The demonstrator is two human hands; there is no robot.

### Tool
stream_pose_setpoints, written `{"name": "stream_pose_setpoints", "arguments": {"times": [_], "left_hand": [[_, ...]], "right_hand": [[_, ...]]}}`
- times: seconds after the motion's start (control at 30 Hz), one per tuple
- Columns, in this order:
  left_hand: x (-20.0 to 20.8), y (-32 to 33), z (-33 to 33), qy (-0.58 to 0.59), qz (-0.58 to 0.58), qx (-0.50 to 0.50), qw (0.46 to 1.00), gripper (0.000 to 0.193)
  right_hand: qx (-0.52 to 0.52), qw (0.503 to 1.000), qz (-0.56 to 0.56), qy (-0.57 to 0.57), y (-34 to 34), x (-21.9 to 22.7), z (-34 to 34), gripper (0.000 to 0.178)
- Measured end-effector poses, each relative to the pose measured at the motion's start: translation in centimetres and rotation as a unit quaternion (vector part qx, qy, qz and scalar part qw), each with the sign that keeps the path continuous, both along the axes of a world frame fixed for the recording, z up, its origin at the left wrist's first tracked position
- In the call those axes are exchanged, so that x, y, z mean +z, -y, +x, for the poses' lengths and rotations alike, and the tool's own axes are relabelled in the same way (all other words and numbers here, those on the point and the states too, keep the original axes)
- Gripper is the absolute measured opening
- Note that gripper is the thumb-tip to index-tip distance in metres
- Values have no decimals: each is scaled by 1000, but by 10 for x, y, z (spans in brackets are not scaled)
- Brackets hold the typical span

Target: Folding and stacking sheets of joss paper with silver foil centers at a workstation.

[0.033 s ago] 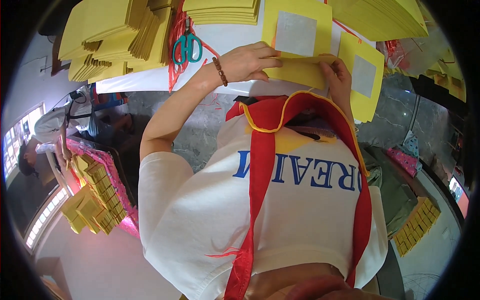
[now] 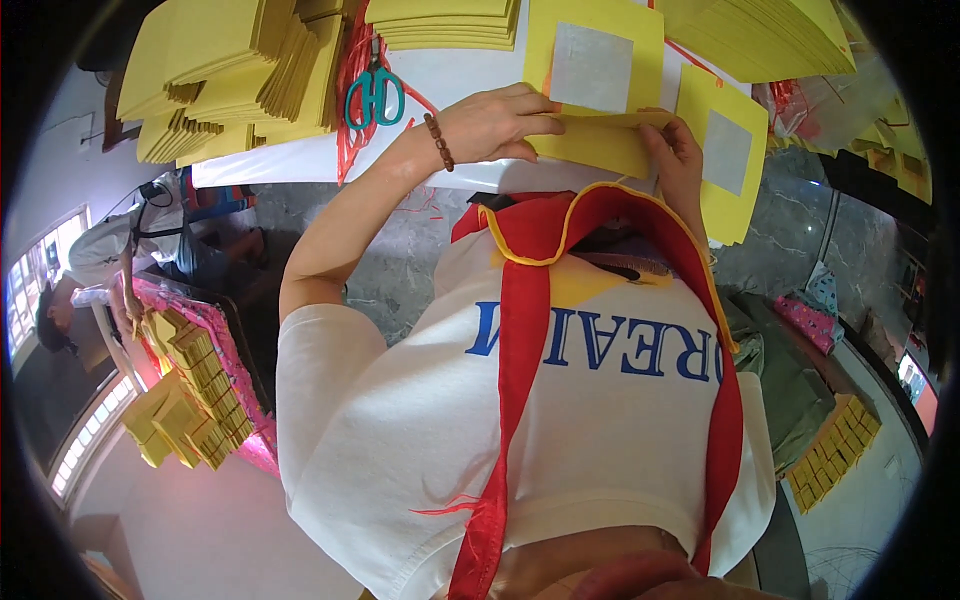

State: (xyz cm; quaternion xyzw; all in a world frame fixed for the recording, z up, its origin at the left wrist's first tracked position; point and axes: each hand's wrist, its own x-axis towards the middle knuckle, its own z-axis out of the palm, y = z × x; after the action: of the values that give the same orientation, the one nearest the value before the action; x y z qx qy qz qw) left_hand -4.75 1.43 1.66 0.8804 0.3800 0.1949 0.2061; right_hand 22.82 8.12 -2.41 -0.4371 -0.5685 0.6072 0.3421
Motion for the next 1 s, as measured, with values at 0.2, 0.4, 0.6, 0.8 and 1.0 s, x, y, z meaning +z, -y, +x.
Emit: {"name": "stream_pose_setpoints", "arguments": {"times": [0.2, 0.4, 0.6, 0.8, 1.0], "left_hand": [[0, -4, -4, 72, 33, 16, 997, 20], [9, -4, 8, 113, -123, 161, 973, 20], [-12, 4, 4, 180, 57, 205, 960, 56], [-38, -3, 12, 66, 120, 246, 960, 76], [-41, -1, 18, 20, 117, 283, 952, 67]], "right_hand": [[19, 999, 34, -19, -1, 5, 3, 31], [10, 982, 184, 29, 8, 0, -6, 29], [-5, 983, 180, -26, 8, -18, -4, 21], [-3, 987, 152, -53, 6, -18, -3, 25], [-24, 991, 127, -23, 7, -13, -2, 33]]}}
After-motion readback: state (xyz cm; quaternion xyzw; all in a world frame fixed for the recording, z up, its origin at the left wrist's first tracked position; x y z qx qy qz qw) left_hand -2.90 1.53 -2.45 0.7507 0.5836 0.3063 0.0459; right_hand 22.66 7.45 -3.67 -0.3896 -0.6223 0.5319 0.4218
